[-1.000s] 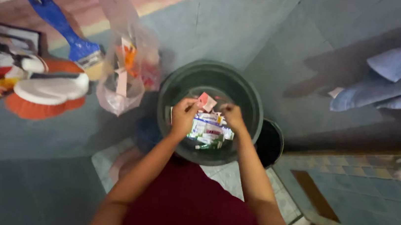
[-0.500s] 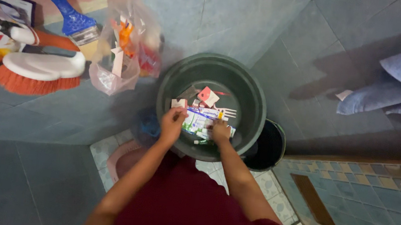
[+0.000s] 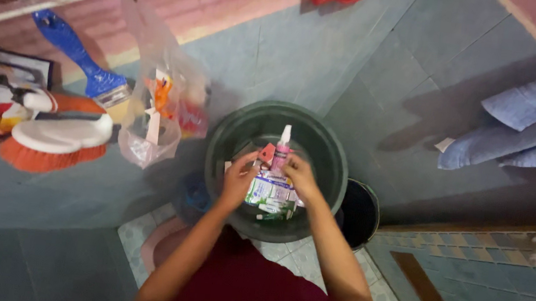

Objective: The person organizes bathroom supplies by picking up various items from a green basin and placing them onto a wall-mounted metal rack. Items handled include tubes, boxes, sachets, a comb, and a hair clip, which are arranged on the rack and in a hanging plastic bag.

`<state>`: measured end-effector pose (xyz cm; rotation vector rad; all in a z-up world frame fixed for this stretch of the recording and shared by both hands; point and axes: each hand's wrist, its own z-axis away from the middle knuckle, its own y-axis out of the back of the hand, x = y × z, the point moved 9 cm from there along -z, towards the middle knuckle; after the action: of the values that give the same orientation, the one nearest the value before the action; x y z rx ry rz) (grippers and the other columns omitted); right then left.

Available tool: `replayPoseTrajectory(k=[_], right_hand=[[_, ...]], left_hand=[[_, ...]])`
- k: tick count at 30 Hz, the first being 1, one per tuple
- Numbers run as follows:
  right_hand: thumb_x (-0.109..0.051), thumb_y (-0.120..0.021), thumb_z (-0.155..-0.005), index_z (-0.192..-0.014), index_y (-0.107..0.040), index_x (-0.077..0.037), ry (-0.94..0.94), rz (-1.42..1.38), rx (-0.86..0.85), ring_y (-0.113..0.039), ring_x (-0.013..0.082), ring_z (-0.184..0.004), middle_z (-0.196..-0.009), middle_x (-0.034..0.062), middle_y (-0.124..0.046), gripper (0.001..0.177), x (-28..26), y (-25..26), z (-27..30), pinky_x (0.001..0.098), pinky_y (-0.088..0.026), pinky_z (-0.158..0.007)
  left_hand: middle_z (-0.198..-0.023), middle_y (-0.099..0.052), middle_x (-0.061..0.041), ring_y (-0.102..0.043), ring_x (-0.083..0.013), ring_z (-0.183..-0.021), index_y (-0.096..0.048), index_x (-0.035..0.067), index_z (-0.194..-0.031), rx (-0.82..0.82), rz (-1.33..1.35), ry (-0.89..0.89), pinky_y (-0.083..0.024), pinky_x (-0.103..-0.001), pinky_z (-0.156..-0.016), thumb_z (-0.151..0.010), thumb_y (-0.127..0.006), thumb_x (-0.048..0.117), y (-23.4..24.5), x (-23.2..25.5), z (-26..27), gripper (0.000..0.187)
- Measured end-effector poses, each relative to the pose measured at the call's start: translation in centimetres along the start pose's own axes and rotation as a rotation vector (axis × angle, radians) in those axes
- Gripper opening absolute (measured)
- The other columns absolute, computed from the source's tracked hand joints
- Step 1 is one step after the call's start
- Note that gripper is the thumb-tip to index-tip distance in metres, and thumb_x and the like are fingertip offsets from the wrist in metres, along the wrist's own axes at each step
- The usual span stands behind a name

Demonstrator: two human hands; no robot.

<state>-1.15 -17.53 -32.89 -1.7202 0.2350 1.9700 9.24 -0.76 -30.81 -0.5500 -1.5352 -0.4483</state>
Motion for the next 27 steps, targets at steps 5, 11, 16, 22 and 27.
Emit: replayPoseTrajectory(k=[5,11,16,22,27], right_hand=[[-0.003,-0.063,-0.097,-0.136,-0.055,0.0,0.178,-0.245,-0.049,-0.067,0.0159,-0.107,-0.12,0.0086,-0.069,0.039,-16.8,-2.8,4.6,0.0323,-0.054,-0.095],[-0.004,-0.063,-0.1,-0.142,-0.05,0.002,0.346,-0.259,-0.051,-0.064,0.0183,-0.117,-0.13,0.0118,-0.066,0.045,-27.1,-5.6,7.9,0.0341,-0.051,-0.104],[0.0,-0.068,-0.093,-0.144,-0.048,0.002,0.458,-0.167,-0.043,-0.062,0.0164,-0.122,-0.133,0.0092,-0.063,0.055,-31.7,-7.1,8.4,0.0334,-0.049,-0.107],[0.004,-0.078,-0.096,-0.132,-0.058,0.007,0.633,-0.128,-0.015,-0.062,0.017,-0.114,-0.118,0.0092,-0.064,0.042,-40.9,-7.6,7.0,0.0341,-0.052,-0.103],[-0.005,-0.078,-0.096,-0.142,-0.056,0.0,0.999,-0.093,-0.011,-0.061,0.0145,-0.123,-0.13,0.0039,-0.063,0.052,-57.0,-8.9,5.9,0.0326,-0.051,-0.112]], left_hand=[[-0.117,-0.067,-0.009,-0.063,-0.0151,-0.102,-0.057,0.007,-0.149,-0.226,0.374,0.023,-0.054,-0.03,-0.089,-0.1,-0.068,0.006,-6.6,10.0,-0.3,0.051],[-0.142,-0.056,-0.01,-0.063,-0.0184,-0.123,-0.055,0.005,-0.145,-0.245,0.354,-0.385,-0.053,-0.034,-0.103,-0.09,-0.077,-0.001,-8.1,23.1,-0.8,0.06],[-0.146,-0.056,-0.011,-0.06,-0.0206,-0.131,-0.057,0.003,-0.144,-0.204,0.344,-0.522,-0.051,-0.036,-0.112,-0.095,-0.076,0.002,-7.6,28.6,-1.5,0.052],[-0.148,-0.055,-0.012,-0.06,-0.0199,-0.123,-0.058,0.003,-0.142,-0.177,0.161,-0.582,-0.049,-0.034,-0.107,-0.103,-0.064,0.009,-5.6,36.1,-2.1,0.04],[-0.147,-0.056,-0.012,-0.061,-0.018,-0.117,-0.059,0.003,-0.14,-0.168,0.22,-0.569,-0.048,-0.032,-0.105,-0.104,-0.058,0.004,-4.1,41.3,-2.4,0.036]])
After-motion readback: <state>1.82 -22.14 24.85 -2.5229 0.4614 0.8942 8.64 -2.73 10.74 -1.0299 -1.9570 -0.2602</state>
